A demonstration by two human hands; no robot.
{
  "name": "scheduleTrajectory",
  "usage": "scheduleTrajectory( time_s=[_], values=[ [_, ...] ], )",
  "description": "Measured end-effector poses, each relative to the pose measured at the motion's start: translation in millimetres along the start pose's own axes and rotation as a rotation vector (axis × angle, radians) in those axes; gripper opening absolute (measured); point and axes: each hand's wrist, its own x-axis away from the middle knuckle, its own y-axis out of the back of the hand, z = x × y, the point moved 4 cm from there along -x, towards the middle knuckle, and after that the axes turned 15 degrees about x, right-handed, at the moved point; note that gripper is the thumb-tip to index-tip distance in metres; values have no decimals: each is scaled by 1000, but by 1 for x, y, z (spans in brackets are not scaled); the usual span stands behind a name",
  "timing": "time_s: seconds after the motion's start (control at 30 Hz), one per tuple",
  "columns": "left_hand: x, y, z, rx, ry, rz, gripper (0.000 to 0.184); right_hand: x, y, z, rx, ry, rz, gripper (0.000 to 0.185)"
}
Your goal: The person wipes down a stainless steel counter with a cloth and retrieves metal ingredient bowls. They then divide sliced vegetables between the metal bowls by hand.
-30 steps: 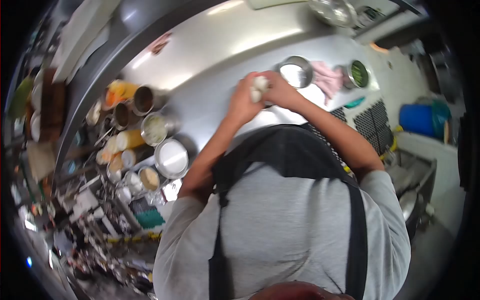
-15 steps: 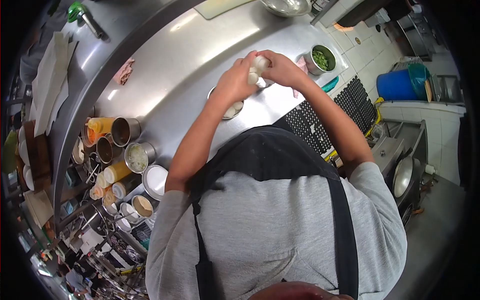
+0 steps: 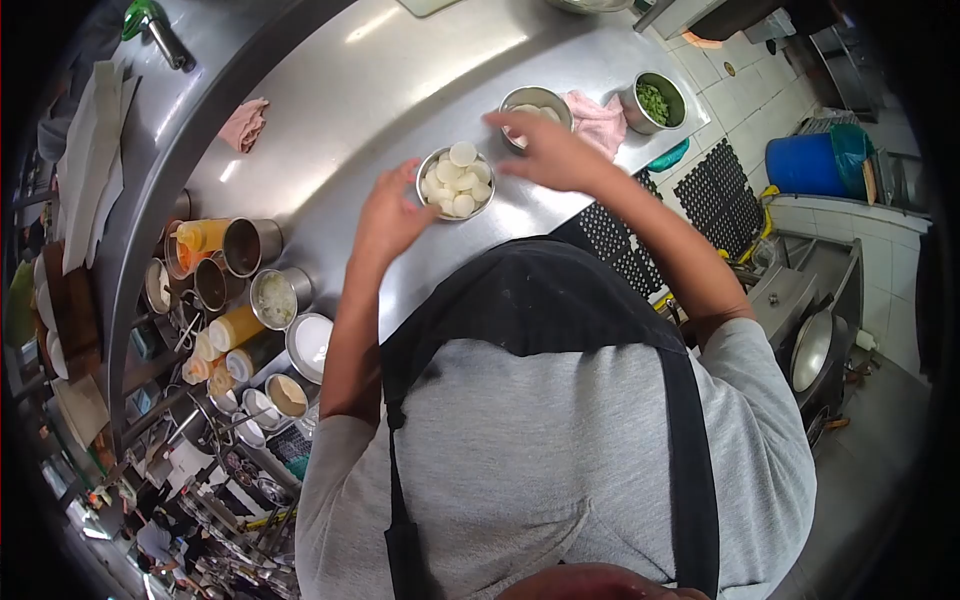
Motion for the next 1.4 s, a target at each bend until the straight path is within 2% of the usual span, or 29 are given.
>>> scheduleTrajectory(
  time_s=[0.1, 0.13, 0.23, 0.37, 0.43, 0.57, 0.7, 0.93, 1.07, 1.13, 1.33, 1.4],
  values=[
    [14, -21, -15, -63, -61, 13, 90, 1, -37, 44, 305, 114, -43, 105],
    [14, -28, -7, -147, -113, 12, 95, -3, -48, 46, 363, 138, -19, 108],
    [11, -37, -10, -246, -174, -20, 96, -6, -54, 57, 479, 196, -12, 111],
    [6, -33, -20, -249, -106, -18, 91, -8, -64, 57, 490, 209, -13, 97],
    [0, -32, -23, -251, -21, 52, 87, -10, -77, 55, 520, 203, -5, 92],
    [-3, -32, -20, -269, -8, 72, 83, -7, -71, 65, 543, 170, 16, 80],
    [-3, -33, -24, -282, -5, 62, 83, 2, -64, 64, 551, 100, -28, 77],
    [-4, -29, -32, -289, 36, 117, 79, -2, -69, 65, 494, 3, 68, 69],
    [-6, -35, -17, -285, -42, 97, 79, -6, -71, 67, 454, -35, 81, 68],
    [-4, -36, -12, -309, -212, 48, 77, -6, -72, 67, 441, -64, 72, 68],
    [-10, -34, -16, -331, -132, 91, 92, -6, -77, 65, 524, 51, 64, 63],
    [-10, -39, -5, -315, -170, 74, 93, -16, -78, 59, 544, 100, 41, 61]
  ],
)
